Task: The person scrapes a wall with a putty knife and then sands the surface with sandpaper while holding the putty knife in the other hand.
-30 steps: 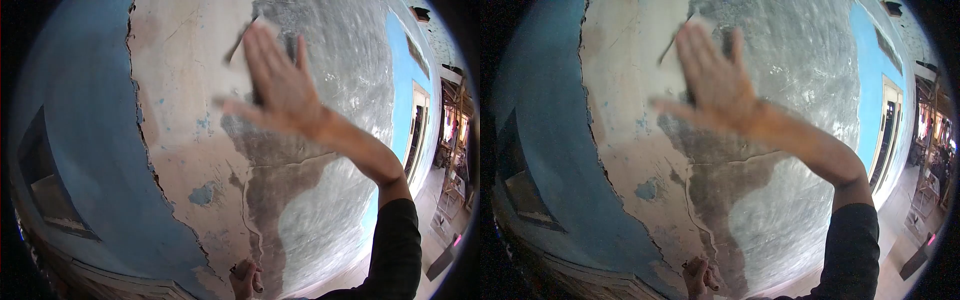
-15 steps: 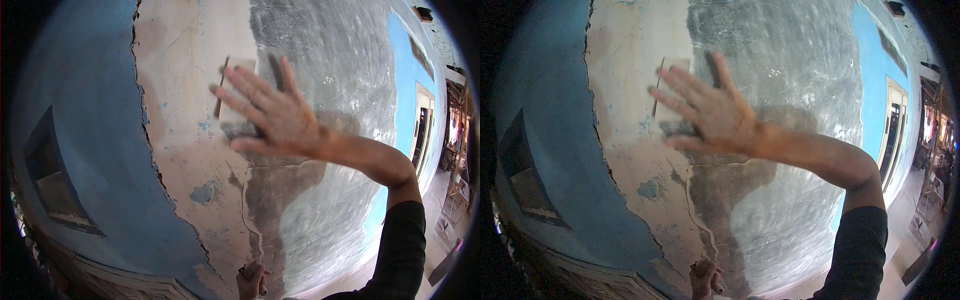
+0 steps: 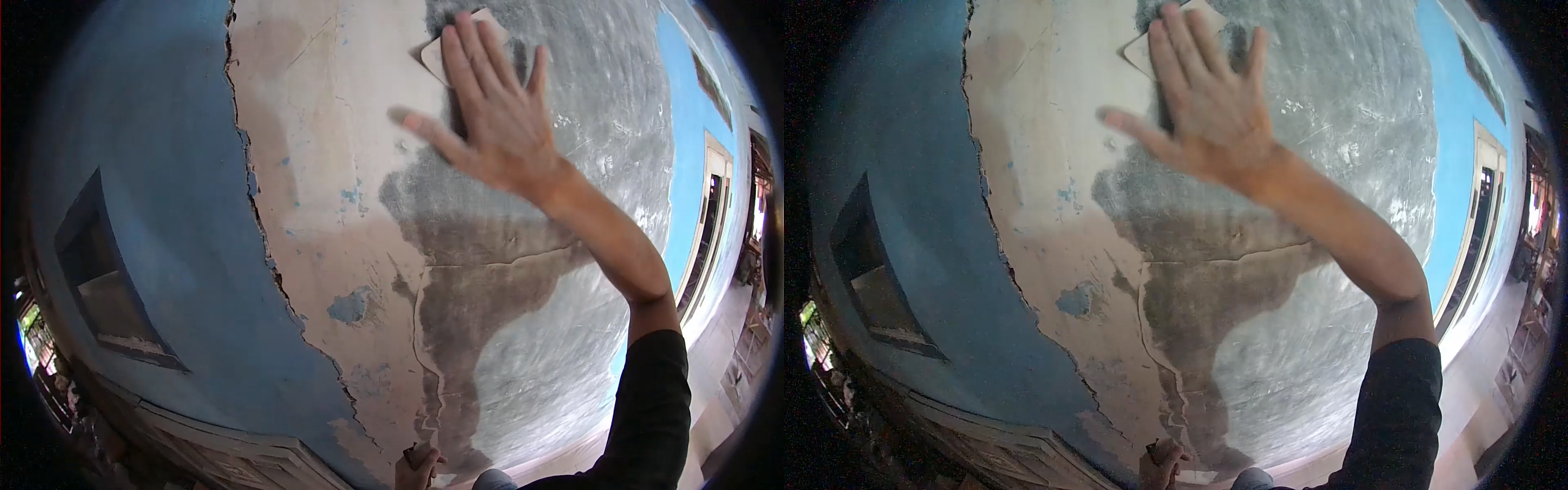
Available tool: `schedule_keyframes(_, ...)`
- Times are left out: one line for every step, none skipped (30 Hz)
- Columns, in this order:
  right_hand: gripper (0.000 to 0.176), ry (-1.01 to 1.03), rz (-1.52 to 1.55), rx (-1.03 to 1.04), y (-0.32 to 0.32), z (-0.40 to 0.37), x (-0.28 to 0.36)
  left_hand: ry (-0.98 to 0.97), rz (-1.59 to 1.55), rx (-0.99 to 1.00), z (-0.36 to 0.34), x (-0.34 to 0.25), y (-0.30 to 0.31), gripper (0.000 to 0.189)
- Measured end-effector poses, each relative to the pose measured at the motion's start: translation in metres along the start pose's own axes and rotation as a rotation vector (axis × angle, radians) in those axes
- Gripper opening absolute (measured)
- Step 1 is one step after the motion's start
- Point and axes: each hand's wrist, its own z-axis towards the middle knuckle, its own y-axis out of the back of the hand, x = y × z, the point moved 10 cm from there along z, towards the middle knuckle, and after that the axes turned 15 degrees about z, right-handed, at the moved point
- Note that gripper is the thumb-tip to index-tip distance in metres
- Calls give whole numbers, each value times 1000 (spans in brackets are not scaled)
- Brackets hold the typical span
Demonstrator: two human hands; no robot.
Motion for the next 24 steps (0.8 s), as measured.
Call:
schedule_keyframes(103,49,94,23,-3,-5,14,13,-10,-18,3,4,1,23)
schedule_keyframes(104,108,182,71,-4,-19,28,25,-19,-35,6,7,4,21)
schedule_keyframes(105,167,271,118,-5,-37,43,7,15,-17,9,2,3,20)
schedule_keyframes(107,227,361,167,-7,-47,54,-11,50,1,12,-4,2,19)
schedule_keyframes(103,256,348,175,-8,-44,51,-26,84,18,13,-7,1,19)
schedule_keyframes(101,213,245,128,-6,-32,40,-87,69,14,18,-9,0,19)
schedule_keyframes(99,169,141,85,-3,-16,28,-145,54,11,25,-9,-1,19)
schedule_keyframes(98,122,39,51,-4,-5,15,-192,38,12,24,-9,-2,20)
schedule_keyframes(94,76,95,-20,-3,0,-4,-135,44,30,22,-8,-4,21)
schedule_keyframes(92,92,105,9,-3,-3,4,-85,47,48,24,-15,-6,21)
schedule_keyframes(91,107,115,31,-1,-10,18,-42,51,63,27,-19,-8,22)
schedule_keyframes(90,123,126,49,3,-19,32,-53,53,70,27,-23,-9,22)
schedule_keyframes(89,191,193,134,0,-36,49,-66,56,74,28,-26,-9,21)
schedule_keyframes(89,224,179,164,-2,-37,50,-80,58,79,30,-28,-11,20)
schedule_keyframes(89,253,165,200,-5,-39,51,-67,43,71,29,-25,-11,21)
schedule_keyframes(89,283,151,235,-7,-40,52,-55,29,62,28,-20,-12,21)
schedule_keyframes(96,221,24,270,-9,-30,39,-44,14,53,30,-17,-12,21)
schedule_keyframes(97,196,91,222,-9,-26,35,2,-4,45,29,-11,-10,21)
schedule_keyframes(99,172,154,180,-10,-24,32,52,-24,40,28,-5,-11,21)
schedule_keyframes(101,148,218,134,-10,-23,29,100,-44,34,27,2,-11,21)
schedule_keyframes(100,180,281,177,-13,-33,40,74,-40,35,28,1,-11,21)
schedule_keyframes(99,209,347,219,-12,-50,56,47,-34,33,28,0,-9,20)
schedule_keyframes(98,242,415,257,-13,-59,68,17,-30,27,29,1,-7,19)
schedule_keyframes(99,273,335,255,-13,-58,69,3,-32,23,30,6,-5,18)
